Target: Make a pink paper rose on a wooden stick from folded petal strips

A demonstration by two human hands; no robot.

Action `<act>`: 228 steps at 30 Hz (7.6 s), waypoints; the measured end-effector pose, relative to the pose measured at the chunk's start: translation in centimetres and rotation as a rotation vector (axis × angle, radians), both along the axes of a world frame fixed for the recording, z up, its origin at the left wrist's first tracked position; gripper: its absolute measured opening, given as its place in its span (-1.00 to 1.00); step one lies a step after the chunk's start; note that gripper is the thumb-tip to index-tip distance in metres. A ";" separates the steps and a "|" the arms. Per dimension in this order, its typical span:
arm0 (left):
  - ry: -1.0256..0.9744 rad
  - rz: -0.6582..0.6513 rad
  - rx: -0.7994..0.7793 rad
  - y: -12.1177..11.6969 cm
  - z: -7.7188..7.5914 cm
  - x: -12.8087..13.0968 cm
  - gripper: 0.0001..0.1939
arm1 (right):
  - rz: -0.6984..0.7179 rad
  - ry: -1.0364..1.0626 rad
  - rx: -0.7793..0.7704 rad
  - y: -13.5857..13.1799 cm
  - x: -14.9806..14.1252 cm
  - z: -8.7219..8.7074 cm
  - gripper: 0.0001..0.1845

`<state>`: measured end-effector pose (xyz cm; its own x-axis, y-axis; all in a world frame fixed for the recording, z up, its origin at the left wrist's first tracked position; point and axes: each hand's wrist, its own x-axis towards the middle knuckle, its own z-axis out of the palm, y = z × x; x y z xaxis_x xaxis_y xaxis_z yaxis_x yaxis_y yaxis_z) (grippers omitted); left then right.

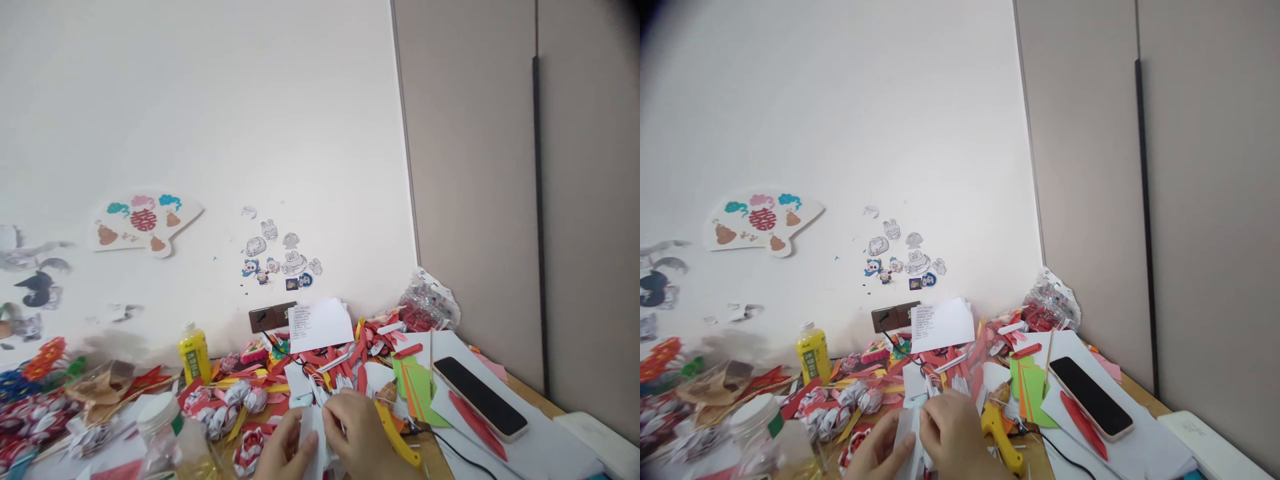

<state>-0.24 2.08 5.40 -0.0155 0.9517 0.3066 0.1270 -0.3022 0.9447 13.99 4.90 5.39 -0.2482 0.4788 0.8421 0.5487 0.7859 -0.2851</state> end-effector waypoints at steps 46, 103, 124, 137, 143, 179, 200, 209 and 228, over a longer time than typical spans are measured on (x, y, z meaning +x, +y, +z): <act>0.138 0.122 0.127 0.6 9.3 2.6 -0.78 | 0.262 0.387 -0.371 0.7 2.1 6.7 -0.94; 0.675 0.102 0.239 5.1 8.9 10.7 -0.75 | 0.043 -0.365 -0.554 3.5 11.7 10.9 -0.74; 0.720 0.185 0.294 6.2 8.4 10.8 -0.74 | 0.019 -0.292 -0.520 5.1 11.8 10.6 -0.75; 0.677 0.153 0.224 6.4 8.8 9.6 -0.77 | -0.088 -0.348 -0.159 4.2 9.7 11.5 -0.77; 0.000 -0.070 0.079 7.4 9.2 9.2 -0.88 | -0.041 -0.333 -0.356 2.8 9.0 12.2 -0.75; 0.138 -0.042 0.128 3.8 10.9 9.5 -0.69 | 0.296 0.437 -0.621 2.4 7.6 12.3 -0.90; 0.064 -0.029 0.133 3.8 10.7 9.5 -0.68 | 0.253 0.382 -0.519 2.5 7.1 11.8 -0.83; 0.028 -0.005 0.136 4.3 10.3 9.4 -0.66 | 0.251 0.329 -0.448 2.5 7.4 11.8 -0.81; -0.105 0.093 0.152 3.9 11.1 8.7 -0.60 | 0.242 0.200 -0.388 1.9 7.2 12.1 -0.72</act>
